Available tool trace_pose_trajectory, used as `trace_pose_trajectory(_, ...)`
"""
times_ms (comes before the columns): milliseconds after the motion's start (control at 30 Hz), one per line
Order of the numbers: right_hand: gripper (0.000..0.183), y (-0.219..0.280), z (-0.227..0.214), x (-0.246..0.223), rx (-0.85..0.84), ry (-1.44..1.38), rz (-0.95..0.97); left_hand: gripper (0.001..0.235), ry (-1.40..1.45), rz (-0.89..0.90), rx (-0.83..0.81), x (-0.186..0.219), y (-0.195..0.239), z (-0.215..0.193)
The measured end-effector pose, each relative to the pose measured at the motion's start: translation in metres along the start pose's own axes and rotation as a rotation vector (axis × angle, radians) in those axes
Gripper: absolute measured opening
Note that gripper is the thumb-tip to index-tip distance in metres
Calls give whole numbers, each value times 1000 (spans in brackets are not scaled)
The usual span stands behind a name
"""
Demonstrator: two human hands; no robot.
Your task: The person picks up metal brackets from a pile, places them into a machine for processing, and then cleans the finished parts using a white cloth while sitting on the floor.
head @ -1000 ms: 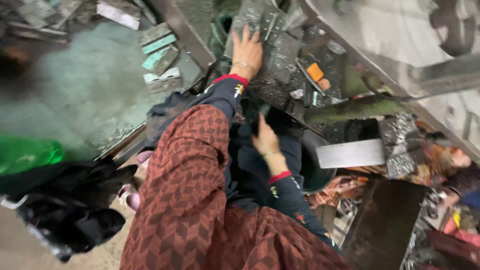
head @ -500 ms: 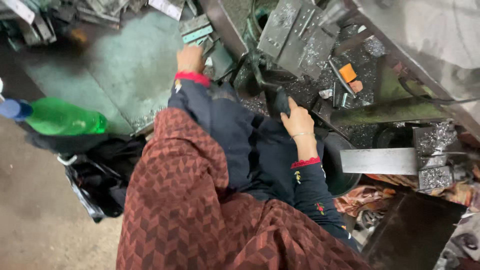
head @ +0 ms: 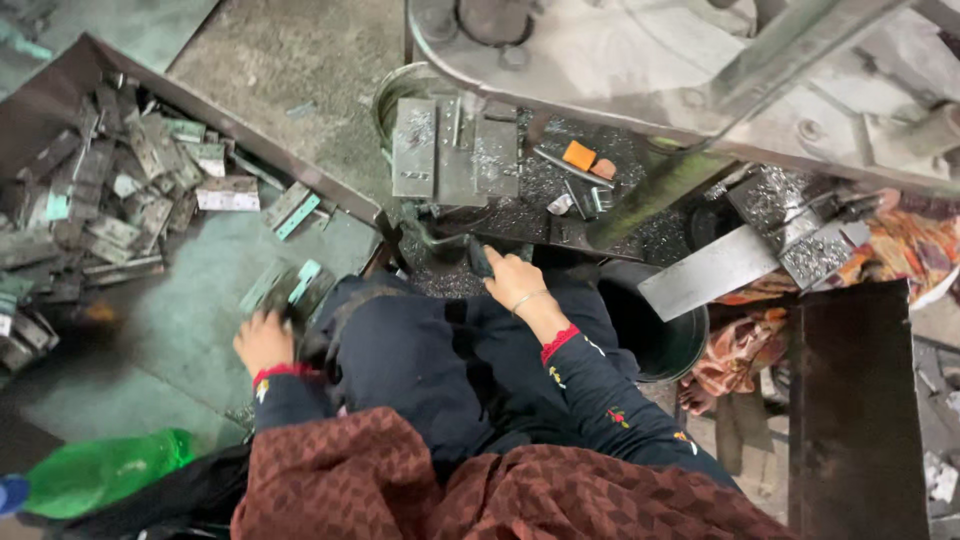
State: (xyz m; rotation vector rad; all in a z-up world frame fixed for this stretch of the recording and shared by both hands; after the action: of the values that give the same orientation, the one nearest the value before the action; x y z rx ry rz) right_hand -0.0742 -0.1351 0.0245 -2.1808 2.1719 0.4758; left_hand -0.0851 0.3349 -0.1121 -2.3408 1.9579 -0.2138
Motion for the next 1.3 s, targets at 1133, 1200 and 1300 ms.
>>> trace_pose_trajectory(1133,69,-3,7,-1,0,-10,-16,81,1068,-457,-153,-66,-51,31)
trace_pose_trajectory(1200,68,-3,11,-2,-11,-6,-31,74,869,-366,-77,-64,-62,18)
trace_pose_trajectory(1300,69,-2,12,2,-8,7,-37,68,649,-140,34,-35,-93,-16)
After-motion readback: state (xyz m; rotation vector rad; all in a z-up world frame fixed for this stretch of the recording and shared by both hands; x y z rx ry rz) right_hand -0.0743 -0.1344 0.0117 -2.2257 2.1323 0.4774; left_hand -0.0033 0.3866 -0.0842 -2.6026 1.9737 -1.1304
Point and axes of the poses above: each hand's wrist, its own y-axis away from the middle knuckle, its own z-axis out of the palm, x = y × z, the point moved 10 cm from there along -y, towards the middle knuckle, and after that the axes turned 1 degree about -y, right-handed, at the moved point
